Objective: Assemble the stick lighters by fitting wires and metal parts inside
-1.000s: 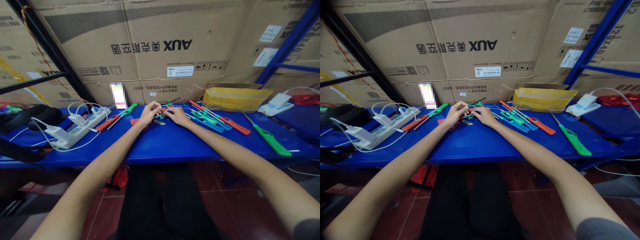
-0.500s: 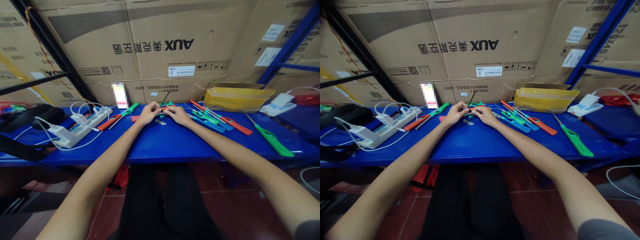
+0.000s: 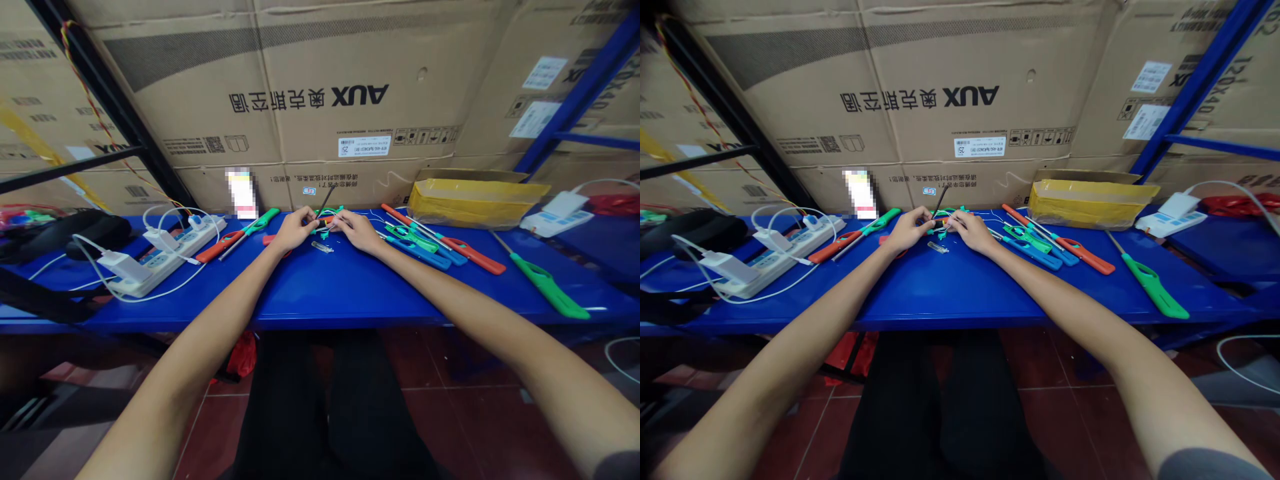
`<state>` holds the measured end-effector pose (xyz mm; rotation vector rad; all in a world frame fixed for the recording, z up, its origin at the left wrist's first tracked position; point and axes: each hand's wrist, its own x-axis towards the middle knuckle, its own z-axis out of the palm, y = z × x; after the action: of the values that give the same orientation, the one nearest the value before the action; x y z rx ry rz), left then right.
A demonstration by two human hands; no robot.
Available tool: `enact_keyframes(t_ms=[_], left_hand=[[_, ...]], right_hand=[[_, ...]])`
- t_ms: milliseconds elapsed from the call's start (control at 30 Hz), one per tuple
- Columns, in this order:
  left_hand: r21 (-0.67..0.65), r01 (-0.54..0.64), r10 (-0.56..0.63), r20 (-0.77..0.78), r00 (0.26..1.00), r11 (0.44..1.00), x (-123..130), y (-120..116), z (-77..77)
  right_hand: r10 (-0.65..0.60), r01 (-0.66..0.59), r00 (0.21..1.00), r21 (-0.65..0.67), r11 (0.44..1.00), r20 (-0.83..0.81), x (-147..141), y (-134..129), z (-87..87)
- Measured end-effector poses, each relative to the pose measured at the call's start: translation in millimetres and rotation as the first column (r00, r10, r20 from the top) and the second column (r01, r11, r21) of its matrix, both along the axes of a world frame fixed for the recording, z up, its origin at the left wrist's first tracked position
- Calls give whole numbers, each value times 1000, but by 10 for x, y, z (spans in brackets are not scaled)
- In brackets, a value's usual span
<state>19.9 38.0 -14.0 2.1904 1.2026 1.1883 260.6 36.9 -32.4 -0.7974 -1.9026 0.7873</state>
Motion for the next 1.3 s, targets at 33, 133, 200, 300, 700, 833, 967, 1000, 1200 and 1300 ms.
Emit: enact_keyframes(t_ms=[33, 133, 200, 300, 700, 833, 967, 1000, 1200, 1300], left_hand=[[-2, 2, -2, 7, 1000, 1000, -2, 8, -4], [2, 2, -2, 21, 1000, 1000, -14, 25, -10], [8, -1, 1, 24, 1000, 1000, -24, 30, -9], [9, -7, 7, 16, 1000, 1000, -31, 30, -2], [20, -27, 26, 64, 998, 999, -5, 15, 5], [70, -37, 29, 125, 992, 997, 6, -10, 26], [114, -48, 22, 217, 976, 992, 23, -88, 93], [127, -54, 24, 228, 973, 990, 24, -109, 111], [148, -34, 10, 158, 987, 988, 17, -132, 128], [96, 9, -15, 66, 998, 995, 20, -94, 89]], right_hand=[[4, -4, 1000, -21, 1000, -18, -4, -4, 0], [-5, 3, 999, -49, 999, -37, -9, -26, 16], [-10, 9, 999, -22, 1000, -34, -5, -47, 39], [-39, 40, 999, 46, 998, -36, 7, -66, 70], [-75, 72, 997, 89, 993, 26, 36, -33, 59], [-68, 58, 993, 106, 993, 93, 33, -39, 56], [-60, 46, 992, 129, 991, 110, 41, -57, 75], [-62, 47, 992, 137, 989, 110, 44, -66, 86], [-84, 83, 996, 81, 993, 8, 63, -80, 110], [-113, 119, 986, 42, 992, -120, 72, -22, 75]])
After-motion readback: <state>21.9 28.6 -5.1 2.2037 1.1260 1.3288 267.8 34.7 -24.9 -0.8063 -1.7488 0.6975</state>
